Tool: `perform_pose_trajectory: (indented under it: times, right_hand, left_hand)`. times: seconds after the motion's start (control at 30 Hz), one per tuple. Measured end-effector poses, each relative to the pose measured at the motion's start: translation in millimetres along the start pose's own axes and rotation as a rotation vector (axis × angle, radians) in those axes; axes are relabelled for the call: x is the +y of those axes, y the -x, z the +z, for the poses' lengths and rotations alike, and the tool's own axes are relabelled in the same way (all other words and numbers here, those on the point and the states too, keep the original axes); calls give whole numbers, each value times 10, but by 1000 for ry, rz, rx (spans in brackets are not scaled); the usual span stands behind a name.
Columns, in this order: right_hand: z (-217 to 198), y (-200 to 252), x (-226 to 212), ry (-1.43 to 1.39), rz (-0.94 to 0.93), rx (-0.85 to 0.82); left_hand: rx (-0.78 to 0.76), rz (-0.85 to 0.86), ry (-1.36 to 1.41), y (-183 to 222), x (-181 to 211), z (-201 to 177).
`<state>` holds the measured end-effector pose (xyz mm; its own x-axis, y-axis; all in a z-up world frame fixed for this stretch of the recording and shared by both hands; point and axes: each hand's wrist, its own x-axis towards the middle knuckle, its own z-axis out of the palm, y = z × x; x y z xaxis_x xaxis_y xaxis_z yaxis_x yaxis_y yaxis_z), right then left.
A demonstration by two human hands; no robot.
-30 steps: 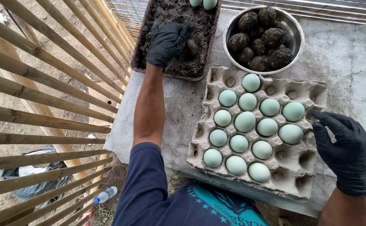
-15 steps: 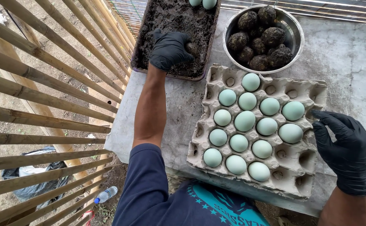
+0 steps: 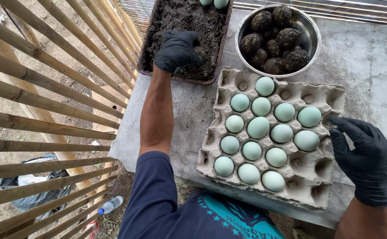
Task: The person is taking eggs from a carton, rolling them in a tray of soil to coat them completely, and then placing the soil-coated eggs into a metal bowl.
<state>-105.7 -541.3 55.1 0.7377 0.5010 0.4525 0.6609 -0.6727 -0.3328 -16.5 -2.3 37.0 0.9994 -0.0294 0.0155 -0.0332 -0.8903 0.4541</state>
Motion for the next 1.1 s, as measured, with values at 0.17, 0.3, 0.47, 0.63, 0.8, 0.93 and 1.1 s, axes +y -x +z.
perform_pose_trajectory:
  times: [0.17, 0.3, 0.47, 0.63, 0.8, 0.93, 1.1]
  right_hand:
    - [-18, 1, -10, -13, 6, -6]
    - [14, 24, 37, 16, 1, 2]
    - [-7, 11, 19, 3, -3, 3]
    - [-45, 2, 41, 7, -14, 26]
    - [-18, -17, 40, -27, -16, 28]
    - [-11, -37, 21, -54, -7, 32]
    - [-14, -21, 39, -56, -11, 33]
  left_hand:
    - [-20, 55, 288, 167, 150, -266]
    - [17, 124, 488, 184, 140, -354]
    - [188, 364, 564, 84, 309, -273]
    - [238, 487, 549, -96, 868, -188]
    - [456, 544, 133, -662, 1174, 92]
    - [509, 574, -136, -1122, 1264, 415]
    - [529, 572, -223, -1318, 1275, 747]
